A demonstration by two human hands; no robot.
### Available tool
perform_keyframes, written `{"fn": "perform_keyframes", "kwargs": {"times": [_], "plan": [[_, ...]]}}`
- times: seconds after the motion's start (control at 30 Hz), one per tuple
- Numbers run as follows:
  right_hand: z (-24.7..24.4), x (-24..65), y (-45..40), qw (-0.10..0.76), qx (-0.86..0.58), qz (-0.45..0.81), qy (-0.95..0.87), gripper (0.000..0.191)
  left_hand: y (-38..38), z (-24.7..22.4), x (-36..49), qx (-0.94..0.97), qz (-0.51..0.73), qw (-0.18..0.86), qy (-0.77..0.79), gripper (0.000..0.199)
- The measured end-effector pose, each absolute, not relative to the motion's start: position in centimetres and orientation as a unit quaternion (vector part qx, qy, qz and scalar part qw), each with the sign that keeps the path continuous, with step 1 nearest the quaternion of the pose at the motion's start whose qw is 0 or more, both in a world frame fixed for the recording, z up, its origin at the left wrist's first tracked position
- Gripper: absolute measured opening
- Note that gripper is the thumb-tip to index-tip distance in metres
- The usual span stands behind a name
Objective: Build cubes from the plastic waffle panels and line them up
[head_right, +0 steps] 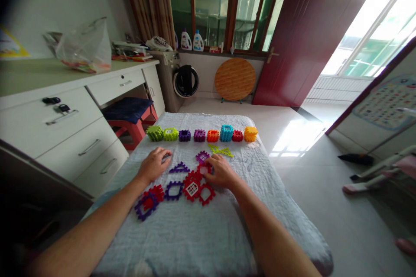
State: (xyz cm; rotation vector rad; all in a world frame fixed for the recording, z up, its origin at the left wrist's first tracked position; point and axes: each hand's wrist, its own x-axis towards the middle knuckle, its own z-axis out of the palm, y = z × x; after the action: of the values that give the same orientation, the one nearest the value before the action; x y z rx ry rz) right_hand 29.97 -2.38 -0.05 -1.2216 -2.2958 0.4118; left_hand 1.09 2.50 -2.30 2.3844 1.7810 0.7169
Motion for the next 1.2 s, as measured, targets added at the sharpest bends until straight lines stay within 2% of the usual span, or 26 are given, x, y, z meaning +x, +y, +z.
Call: {"fn": "perform_keyframes", "kwargs": {"times": [0.2, 0.33, 0.53, 0.73, 0.93, 1.03, 1.1, 1.2], "plan": [[-0.7, 30.4, -2.4, 0.308, -0.466, 0.169, -0.812, 0.026, 2.4, -2.2, 1.3, 0.782, 0.220, 0.025, 0.583, 0.021], [-0.7, 30.3, -2.6, 0.297, -0.464, 0.165, -0.818, 0.022, 2.4, -2.4, 1.2, 0.781, 0.224, 0.021, 0.582, 0.021], [-0.7, 30.3, -2.6, 0.288, -0.456, 0.153, -0.828, 0.029, 2.3, -2.2, 1.3, 0.781, 0.224, 0.022, 0.582, 0.020], [-0.7, 30.1, -2.7, 0.312, -0.467, 0.164, -0.811, 0.022, 2.3, -2.1, 1.3, 0.780, 0.212, 0.021, 0.588, 0.020], [-1.3, 30.8, -2.0, 0.375, -0.510, 0.272, -0.724, 0.011, 2.3, -2.2, 1.3, 0.782, 0.211, 0.022, 0.586, 0.019], [-1.2, 31.4, -1.8, 0.414, -0.528, 0.230, -0.705, 0.006, 2.4, -2.3, 1.2, 0.782, 0.211, 0.025, 0.586, 0.019], [-0.8, 31.8, -1.9, 0.392, -0.523, 0.182, -0.735, 0.007, 2.4, -2.4, 1.2, 0.782, 0.213, 0.029, 0.585, 0.019], [0.0, 31.8, -2.5, 0.300, -0.491, 0.153, -0.804, 0.014, 2.6, -2.5, 1.0, 0.781, 0.220, 0.035, 0.583, 0.020]]}}
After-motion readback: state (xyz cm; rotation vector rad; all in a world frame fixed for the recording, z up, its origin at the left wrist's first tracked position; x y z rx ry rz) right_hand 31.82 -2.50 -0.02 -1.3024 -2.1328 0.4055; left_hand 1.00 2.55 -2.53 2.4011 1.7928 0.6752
